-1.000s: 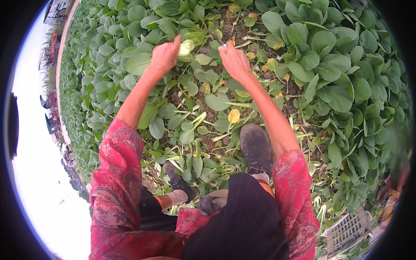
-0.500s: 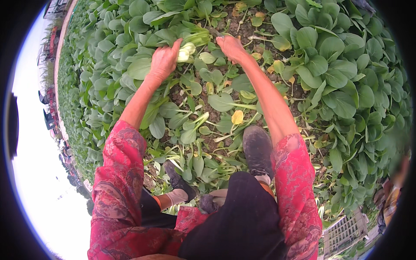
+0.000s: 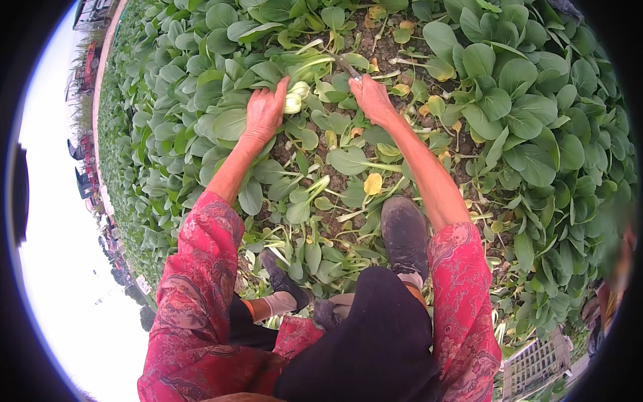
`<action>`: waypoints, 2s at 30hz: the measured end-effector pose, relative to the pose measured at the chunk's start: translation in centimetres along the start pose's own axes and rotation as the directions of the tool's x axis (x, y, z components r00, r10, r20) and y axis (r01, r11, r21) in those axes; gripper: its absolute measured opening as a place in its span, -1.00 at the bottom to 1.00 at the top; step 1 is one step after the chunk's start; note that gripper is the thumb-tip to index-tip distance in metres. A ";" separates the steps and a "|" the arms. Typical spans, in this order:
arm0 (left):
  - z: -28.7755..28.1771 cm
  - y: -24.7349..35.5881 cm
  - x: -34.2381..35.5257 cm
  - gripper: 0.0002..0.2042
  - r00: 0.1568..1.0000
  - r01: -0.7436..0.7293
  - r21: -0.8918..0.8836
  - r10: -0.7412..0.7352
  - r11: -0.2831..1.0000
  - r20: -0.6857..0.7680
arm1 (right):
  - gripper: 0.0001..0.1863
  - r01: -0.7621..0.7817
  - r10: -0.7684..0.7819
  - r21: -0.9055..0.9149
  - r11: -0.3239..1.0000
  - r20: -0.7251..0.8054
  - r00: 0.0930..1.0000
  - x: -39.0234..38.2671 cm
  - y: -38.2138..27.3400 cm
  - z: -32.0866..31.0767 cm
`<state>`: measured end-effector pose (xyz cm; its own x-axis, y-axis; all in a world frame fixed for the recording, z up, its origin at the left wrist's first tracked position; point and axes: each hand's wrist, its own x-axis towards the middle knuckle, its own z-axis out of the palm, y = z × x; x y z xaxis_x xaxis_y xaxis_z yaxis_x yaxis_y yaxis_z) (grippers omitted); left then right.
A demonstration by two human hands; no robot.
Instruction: The person harvests leafy green vegetables in a field using a curved knife. They cut the stems near the base, gather the vegetables, and place them into a white crate. Other workers are visible in the background performing similar tasks.
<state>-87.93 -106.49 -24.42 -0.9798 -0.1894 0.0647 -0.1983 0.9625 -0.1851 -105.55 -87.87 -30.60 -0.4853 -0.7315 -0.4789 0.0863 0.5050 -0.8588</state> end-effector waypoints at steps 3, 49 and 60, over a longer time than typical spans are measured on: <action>-0.1 -0.5 0.1 -0.41 1.000 -0.018 -0.046 0.017 0.999 -0.009 | -0.52 0.145 -0.154 -0.094 0.985 -0.103 0.983 0.9 0.2 0.3; -2.6 0.1 -2.3 -0.39 0.995 0.082 -0.240 -0.091 0.967 -0.029 | -0.63 0.128 -0.125 -0.580 0.805 0.045 0.991 -1.8 -1.4 0.3; -15.8 10.3 -8.9 -0.37 0.880 0.409 -0.852 -0.386 0.325 0.275 | -0.71 0.230 -0.167 0.770 0.596 -0.162 0.973 -15.0 -0.7 -5.2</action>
<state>-80.87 -91.80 -11.42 -0.7934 -0.5920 -0.1415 -0.4424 0.4012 0.8021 -102.82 -74.89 -21.88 -0.6270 -0.7218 -0.2930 0.6094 -0.2202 -0.7617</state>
